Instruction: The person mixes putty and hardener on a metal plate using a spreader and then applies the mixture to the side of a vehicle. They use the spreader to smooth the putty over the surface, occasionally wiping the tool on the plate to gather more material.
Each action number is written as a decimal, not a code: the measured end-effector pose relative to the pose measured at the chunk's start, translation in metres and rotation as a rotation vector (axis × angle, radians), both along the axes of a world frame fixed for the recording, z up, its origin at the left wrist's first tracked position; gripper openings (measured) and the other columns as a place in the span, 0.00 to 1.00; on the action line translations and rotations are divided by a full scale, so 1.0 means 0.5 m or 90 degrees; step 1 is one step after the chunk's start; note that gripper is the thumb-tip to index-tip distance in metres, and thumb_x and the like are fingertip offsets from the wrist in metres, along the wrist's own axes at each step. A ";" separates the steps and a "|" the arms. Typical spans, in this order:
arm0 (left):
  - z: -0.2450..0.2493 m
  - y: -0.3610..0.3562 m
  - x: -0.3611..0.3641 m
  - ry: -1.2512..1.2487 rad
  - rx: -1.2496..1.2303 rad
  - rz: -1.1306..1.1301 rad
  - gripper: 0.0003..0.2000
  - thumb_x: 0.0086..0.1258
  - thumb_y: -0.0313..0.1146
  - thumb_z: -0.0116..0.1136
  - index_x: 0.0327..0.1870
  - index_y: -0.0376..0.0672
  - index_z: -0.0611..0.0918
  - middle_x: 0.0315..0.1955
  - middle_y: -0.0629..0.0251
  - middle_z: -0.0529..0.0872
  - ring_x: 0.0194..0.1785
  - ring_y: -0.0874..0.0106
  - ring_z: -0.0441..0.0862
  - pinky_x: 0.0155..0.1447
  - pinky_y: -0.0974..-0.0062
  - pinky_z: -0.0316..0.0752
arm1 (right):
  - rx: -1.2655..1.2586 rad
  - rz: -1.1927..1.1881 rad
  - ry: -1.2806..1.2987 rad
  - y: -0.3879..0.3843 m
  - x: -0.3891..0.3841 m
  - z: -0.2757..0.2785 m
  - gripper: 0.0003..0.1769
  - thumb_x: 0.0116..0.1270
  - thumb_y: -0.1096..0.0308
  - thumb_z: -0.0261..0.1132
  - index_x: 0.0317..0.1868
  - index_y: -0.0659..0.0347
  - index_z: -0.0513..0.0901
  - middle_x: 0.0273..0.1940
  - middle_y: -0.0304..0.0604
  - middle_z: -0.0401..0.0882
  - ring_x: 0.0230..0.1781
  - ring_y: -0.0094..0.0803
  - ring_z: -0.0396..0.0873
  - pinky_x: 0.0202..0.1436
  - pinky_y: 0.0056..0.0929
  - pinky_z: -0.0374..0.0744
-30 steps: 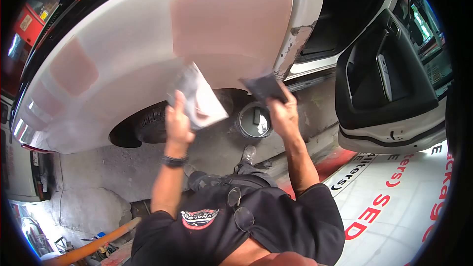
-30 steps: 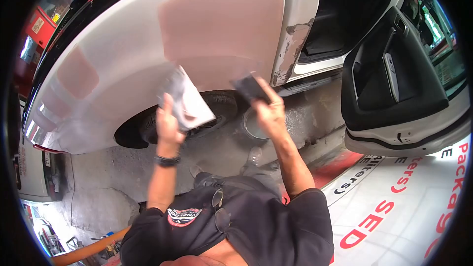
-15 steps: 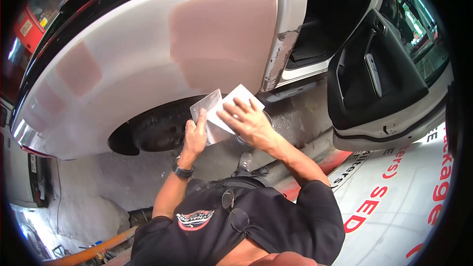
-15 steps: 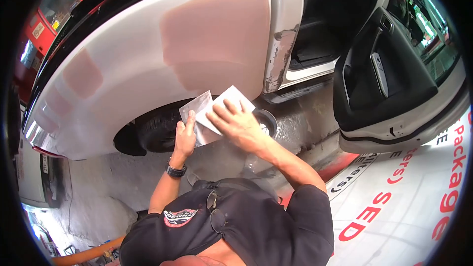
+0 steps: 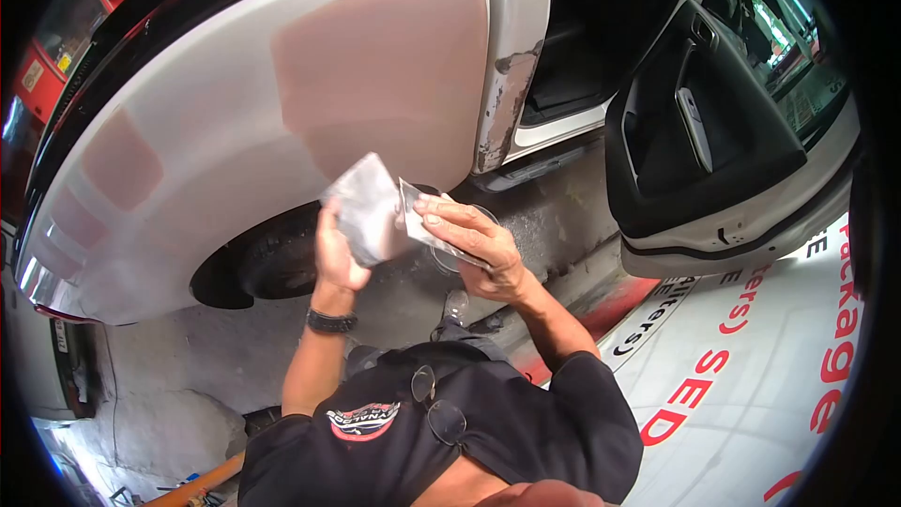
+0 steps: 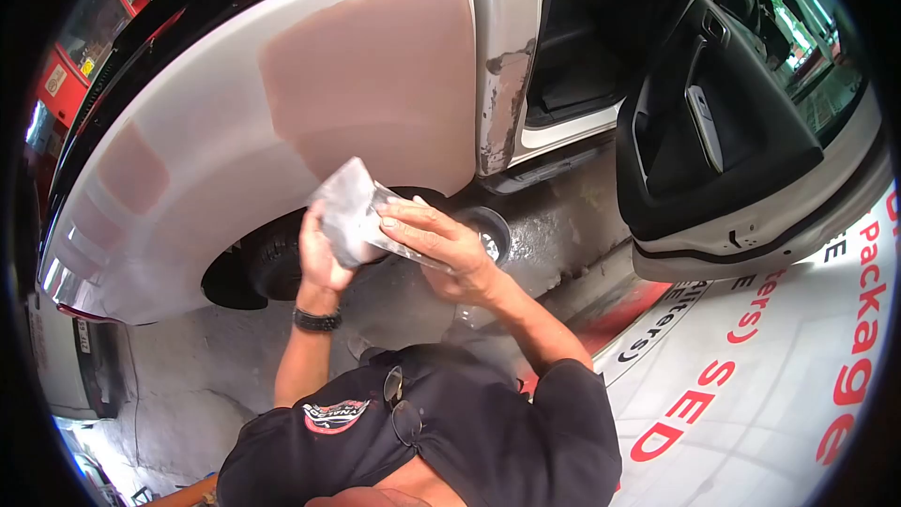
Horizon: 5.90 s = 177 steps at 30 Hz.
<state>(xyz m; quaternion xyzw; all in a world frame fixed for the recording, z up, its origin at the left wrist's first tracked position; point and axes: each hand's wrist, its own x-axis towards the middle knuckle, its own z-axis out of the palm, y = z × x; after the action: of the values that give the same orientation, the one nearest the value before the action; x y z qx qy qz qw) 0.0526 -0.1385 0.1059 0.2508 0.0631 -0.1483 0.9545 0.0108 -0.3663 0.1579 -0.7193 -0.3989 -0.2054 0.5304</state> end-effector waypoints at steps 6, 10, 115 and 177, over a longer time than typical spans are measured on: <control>0.019 -0.073 -0.021 -0.035 0.114 0.030 0.21 0.82 0.49 0.48 0.60 0.39 0.78 0.49 0.61 0.87 0.52 0.69 0.86 0.58 0.68 0.81 | -0.247 -0.101 -0.042 -0.012 0.017 -0.019 0.34 0.60 0.73 0.68 0.70 0.55 0.75 0.69 0.56 0.70 0.71 0.53 0.69 0.71 0.56 0.69; 0.069 -0.032 -0.011 -0.089 0.112 0.046 0.20 0.81 0.48 0.52 0.60 0.42 0.78 0.48 0.65 0.88 0.48 0.72 0.87 0.54 0.70 0.83 | -0.592 -0.151 -0.079 -0.096 0.046 -0.095 0.33 0.62 0.75 0.61 0.71 0.57 0.72 0.69 0.57 0.67 0.71 0.52 0.66 0.70 0.55 0.67; 0.500 0.525 0.405 -0.511 0.345 -0.148 0.22 0.86 0.44 0.39 0.58 0.32 0.79 0.32 0.64 0.72 0.28 0.75 0.73 0.60 0.54 0.79 | -0.245 -0.621 -0.370 -0.076 0.469 -0.267 0.29 0.68 0.66 0.60 0.71 0.41 0.76 0.69 0.49 0.71 0.68 0.54 0.71 0.68 0.61 0.73; 0.506 0.506 0.401 -0.492 0.321 -0.172 0.22 0.86 0.44 0.41 0.62 0.33 0.77 0.34 0.64 0.74 0.31 0.74 0.76 0.61 0.54 0.78 | -0.111 -0.654 -0.229 0.007 0.434 -0.380 0.27 0.63 0.70 0.64 0.64 0.41 0.83 0.70 0.48 0.71 0.67 0.54 0.72 0.62 0.59 0.79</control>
<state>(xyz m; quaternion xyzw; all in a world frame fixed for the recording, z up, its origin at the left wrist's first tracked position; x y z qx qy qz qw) 0.2532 0.1145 0.3590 0.5172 -0.2953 -0.1474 0.7897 0.2280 -0.3630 -0.0323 -0.8161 -0.0966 -0.5237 0.2244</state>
